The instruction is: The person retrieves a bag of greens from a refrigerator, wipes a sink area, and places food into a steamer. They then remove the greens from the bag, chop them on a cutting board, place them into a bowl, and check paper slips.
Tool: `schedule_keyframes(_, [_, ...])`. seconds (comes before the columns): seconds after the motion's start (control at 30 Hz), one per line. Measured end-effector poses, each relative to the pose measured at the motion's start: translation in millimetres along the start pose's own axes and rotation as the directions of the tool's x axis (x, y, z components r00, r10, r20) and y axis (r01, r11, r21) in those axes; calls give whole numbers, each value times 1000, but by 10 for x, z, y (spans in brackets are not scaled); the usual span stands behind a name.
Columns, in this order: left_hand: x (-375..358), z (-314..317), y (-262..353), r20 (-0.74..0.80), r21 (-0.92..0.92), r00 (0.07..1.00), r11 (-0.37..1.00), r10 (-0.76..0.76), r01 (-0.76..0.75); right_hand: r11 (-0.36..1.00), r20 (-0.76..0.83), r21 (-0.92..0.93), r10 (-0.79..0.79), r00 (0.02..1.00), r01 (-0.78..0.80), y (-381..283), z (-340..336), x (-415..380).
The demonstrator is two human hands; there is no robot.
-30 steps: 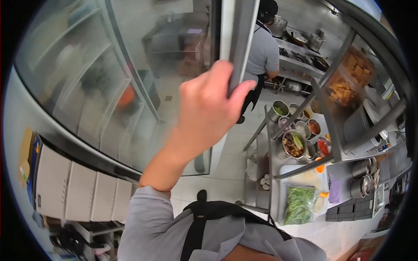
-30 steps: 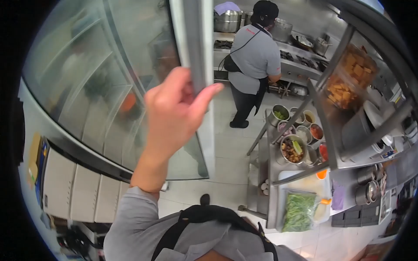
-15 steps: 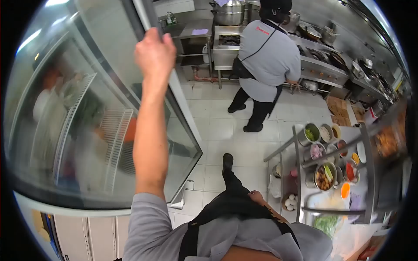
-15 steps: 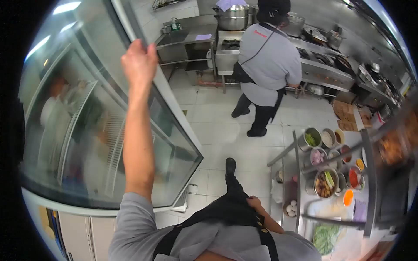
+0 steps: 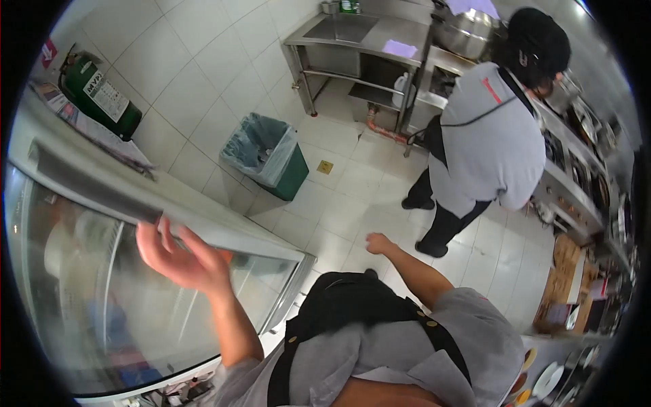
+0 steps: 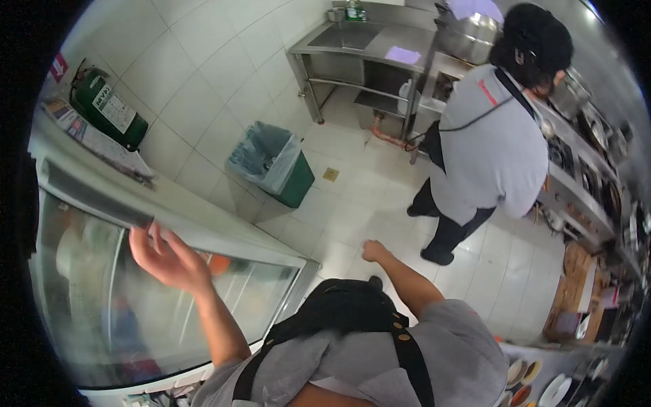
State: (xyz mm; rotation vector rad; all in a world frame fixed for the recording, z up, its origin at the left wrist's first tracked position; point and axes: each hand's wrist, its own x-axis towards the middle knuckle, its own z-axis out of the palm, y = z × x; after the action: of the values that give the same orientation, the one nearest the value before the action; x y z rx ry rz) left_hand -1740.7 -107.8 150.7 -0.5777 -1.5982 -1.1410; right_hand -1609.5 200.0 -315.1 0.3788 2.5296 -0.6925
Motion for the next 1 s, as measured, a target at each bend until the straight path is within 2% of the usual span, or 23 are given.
schedule_keyframes(0.03, [-204,119,-24,59,69,990,989,125,-129,997,-67,27,-65,996,67,-150,-315,287])
schedule_keyframes(0.07, [-607,156,-193,171,173,980,977,99,-129,994,-97,48,-89,991,94,-368,-638,524])
schedule_keyframes(0.13, [-1317,408,-326,517,281,830,957,-210,68,951,-181,118,-262,948,286,-829,-1160,892])
schedule_keyframes(0.2, [-2090,739,-675,636,323,524,812,-566,486,875,-247,84,-446,860,477,-1290,-1408,1258])
schedule_keyframes(0.23, [-2658,841,-1117,630,366,338,652,-699,665,832,-75,-29,-555,829,554,-1495,-1508,1477])
schedule_keyframes(0.27, [-3007,995,-1531,619,402,129,453,-775,795,726,-154,-29,-683,714,688,-1619,-1543,1617])
schedule_keyframes(0.33, [-2933,1617,-1976,622,431,138,484,-771,762,671,39,109,-740,672,733,-1896,-1978,1819])
schedule_keyframes(0.37, [-2880,1951,-2166,621,473,143,515,-770,715,683,37,105,-729,684,723,-1907,-2230,1992])
schedule_keyframes(0.43, [-2725,2653,-2473,698,371,174,559,-694,742,849,127,180,-521,844,497,-1877,-2802,2402])
schedule_keyframes(0.47, [-2581,3059,-2635,754,268,220,595,-619,757,808,-7,155,-575,818,569,-1613,-3017,2854])
schedule_keyframes(0.5, [-2352,3381,-2699,801,359,88,594,-592,720,763,-139,119,-621,772,635,-1286,-3239,3277])
schedule_keyframes(0.53, [-2222,3647,-2837,815,358,77,603,-575,713,862,-206,70,-480,853,502,-1051,-3711,3560])
schedule_keyframes(0.57, [-2102,3907,-2972,866,379,-9,646,-500,662,885,-415,61,-397,818,461,-663,-4083,3875])
schedule_keyframes(0.63, [-2034,4365,-3293,901,387,-132,627,-414,676,995,-563,83,0,826,57,2,-5138,4125])
schedule_keyframes(0.67, [-1941,4506,-3447,903,390,-141,637,-406,666,989,-671,75,-42,740,124,375,-5622,4140])
schedule_keyframes(0.7, [-1847,4632,-3606,910,381,-122,684,-396,622,994,-756,97,47,653,41,660,-6023,4124])
schedule_keyframes(0.77, [-1596,4900,-3821,887,436,-134,710,-441,553,993,-802,112,104,589,-23,1509,-6637,4238])
schedule_keyframes(0.8, [-1572,4988,-4002,894,414,-78,746,-441,521,948,-776,169,296,556,-269,1733,-6892,4238])
schedule_keyframes(0.83, [-1575,5060,-4215,899,390,-19,780,-438,489,961,-866,-92,51,498,-259,2427,-6964,4459])
schedule_keyframes(0.87, [-1525,5176,-4338,867,455,-55,744,-495,489,851,-756,-242,135,640,-466,2651,-7158,4427])
schedule_keyframes(0.9, [-1469,5268,-4471,831,520,-95,704,-548,483,887,-710,-124,235,664,-446,2976,-7182,4679])
schedule_keyframes(0.93, [-1675,5299,-4853,899,406,9,842,-438,356,891,-706,-111,240,666,-439,2931,-7177,4960])
schedule_keyframes(1.0, [-1680,5628,-5010,770,601,-51,695,-636,395,850,-727,-10,355,587,-526,2687,-7133,5544])
